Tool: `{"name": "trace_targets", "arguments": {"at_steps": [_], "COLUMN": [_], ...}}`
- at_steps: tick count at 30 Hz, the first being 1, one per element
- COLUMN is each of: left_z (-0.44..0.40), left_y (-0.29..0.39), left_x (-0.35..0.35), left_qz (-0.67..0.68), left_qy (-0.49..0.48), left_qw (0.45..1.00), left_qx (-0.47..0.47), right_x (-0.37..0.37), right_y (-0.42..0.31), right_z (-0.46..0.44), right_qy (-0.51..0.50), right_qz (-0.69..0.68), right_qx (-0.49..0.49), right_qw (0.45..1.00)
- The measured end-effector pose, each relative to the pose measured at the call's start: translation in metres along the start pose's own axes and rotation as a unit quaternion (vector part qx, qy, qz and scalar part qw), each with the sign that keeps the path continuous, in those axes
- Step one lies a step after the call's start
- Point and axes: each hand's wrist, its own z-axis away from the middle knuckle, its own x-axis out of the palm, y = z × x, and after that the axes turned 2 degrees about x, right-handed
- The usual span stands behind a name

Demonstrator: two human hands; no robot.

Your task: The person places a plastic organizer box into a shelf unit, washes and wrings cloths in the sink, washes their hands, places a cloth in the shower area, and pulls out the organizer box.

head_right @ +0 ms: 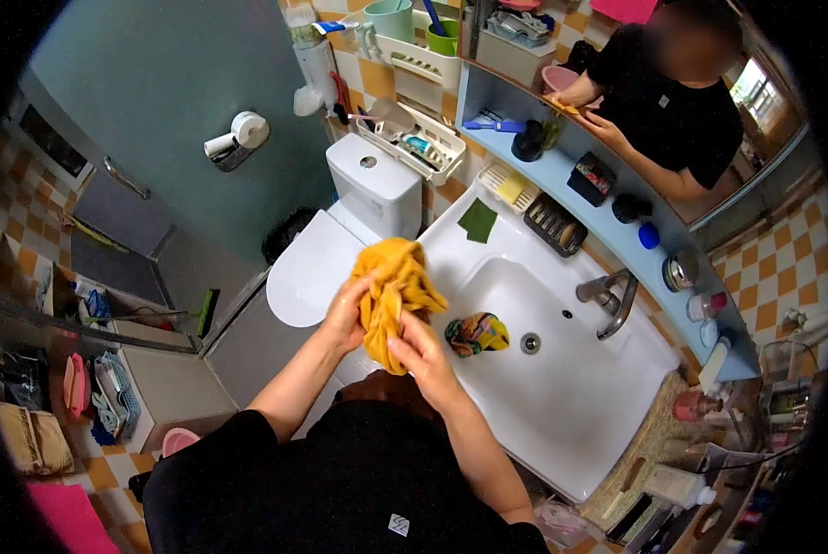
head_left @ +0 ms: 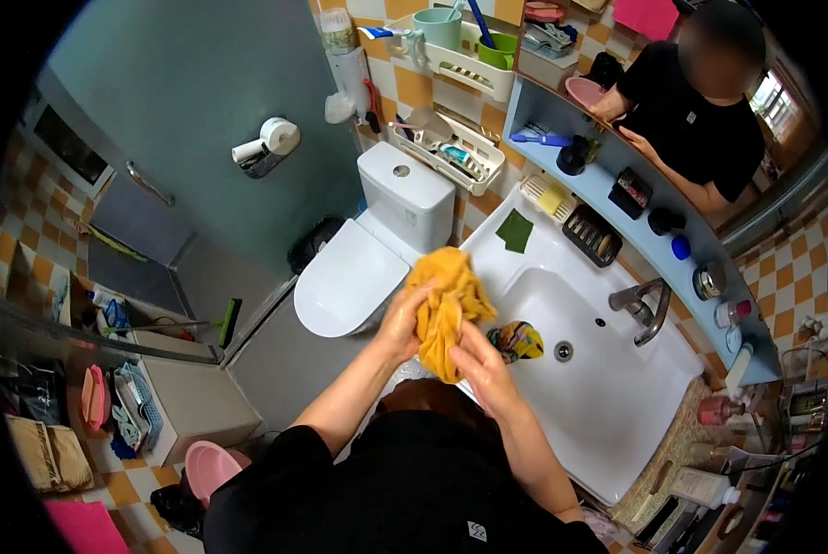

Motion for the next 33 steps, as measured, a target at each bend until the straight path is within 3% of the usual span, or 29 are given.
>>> {"name": "trace_targets", "arguments": {"at_steps": [4, 5, 6, 8, 10, 11, 12, 14, 16, 18, 21, 25, 28, 31, 33], "left_z": [-0.003, -0.007, -0.010, -0.017, -0.032, -0.046, -0.060, -0.060, -0.057, -0.042, -0.033, -0.025, -0.016, -0.011, -0.013], "left_y": [0.035, 0.043, 0.051, 0.060, 0.047, 0.029, 0.011, -0.020, -0.040, -0.048, -0.053, -0.055, -0.053, -0.058, -0.069], "left_x": [0.006, 0.008, 0.011, 0.018, 0.020, 0.005, -0.014, -0.029, -0.045, -0.055, -0.064, -0.051, -0.019, -0.004, -0.003], "left_qz": [-0.011, -0.004, 0.004, -0.068, -0.179, -0.308, -0.525, -0.677, -0.777, -0.810, -0.810, -0.828, -0.842, -0.793, -0.744], "left_qy": [0.005, 0.007, 0.009, -0.024, -0.030, -0.046, -0.120, -0.130, -0.127, -0.129, -0.157, -0.160, -0.118, -0.114, -0.129], "left_qw": [0.993, 0.991, 0.989, 0.987, 0.976, 0.944, 0.825, 0.713, 0.617, 0.571, 0.548, 0.496, 0.425, 0.516, 0.615], "left_qx": [0.114, 0.132, 0.149, 0.144, 0.122, 0.109, 0.172, 0.128, 0.021, 0.050, 0.138, 0.208, 0.310, 0.302, 0.226], "right_x": [-0.009, -0.015, -0.032, -0.083, -0.131, -0.148, -0.158, -0.174, -0.193, -0.205, -0.215, -0.202, -0.209, -0.203, -0.205], "right_y": [0.003, 0.009, 0.021, 0.054, 0.077, 0.088, 0.095, 0.109, 0.132, 0.141, 0.139, 0.127, 0.154, 0.157, 0.147], "right_z": [0.026, 0.027, 0.031, 0.038, 0.038, 0.034, 0.026, 0.016, 0.012, 0.014, 0.022, 0.026, -0.007, -0.010, 0.002], "right_qy": [0.031, 0.038, 0.091, 0.193, 0.284, 0.321, 0.331, 0.351, 0.282, 0.211, 0.165, 0.308, 0.320, 0.244, 0.243], "right_qz": [0.090, 0.063, 0.155, 0.333, 0.551, 0.645, 0.662, 0.694, 0.642, 0.577, 0.612, 0.646, 0.659, 0.616, 0.634], "right_qx": [0.046, 0.005, 0.015, 0.038, -0.007, -0.030, -0.036, -0.040, 0.085, 0.256, 0.313, 0.095, -0.110, 0.097, 0.099], "right_qw": [0.994, 0.997, 0.984, 0.922, 0.785, 0.693, 0.672, 0.628, 0.708, 0.746, 0.707, 0.692, 0.672, 0.743, 0.727]}}
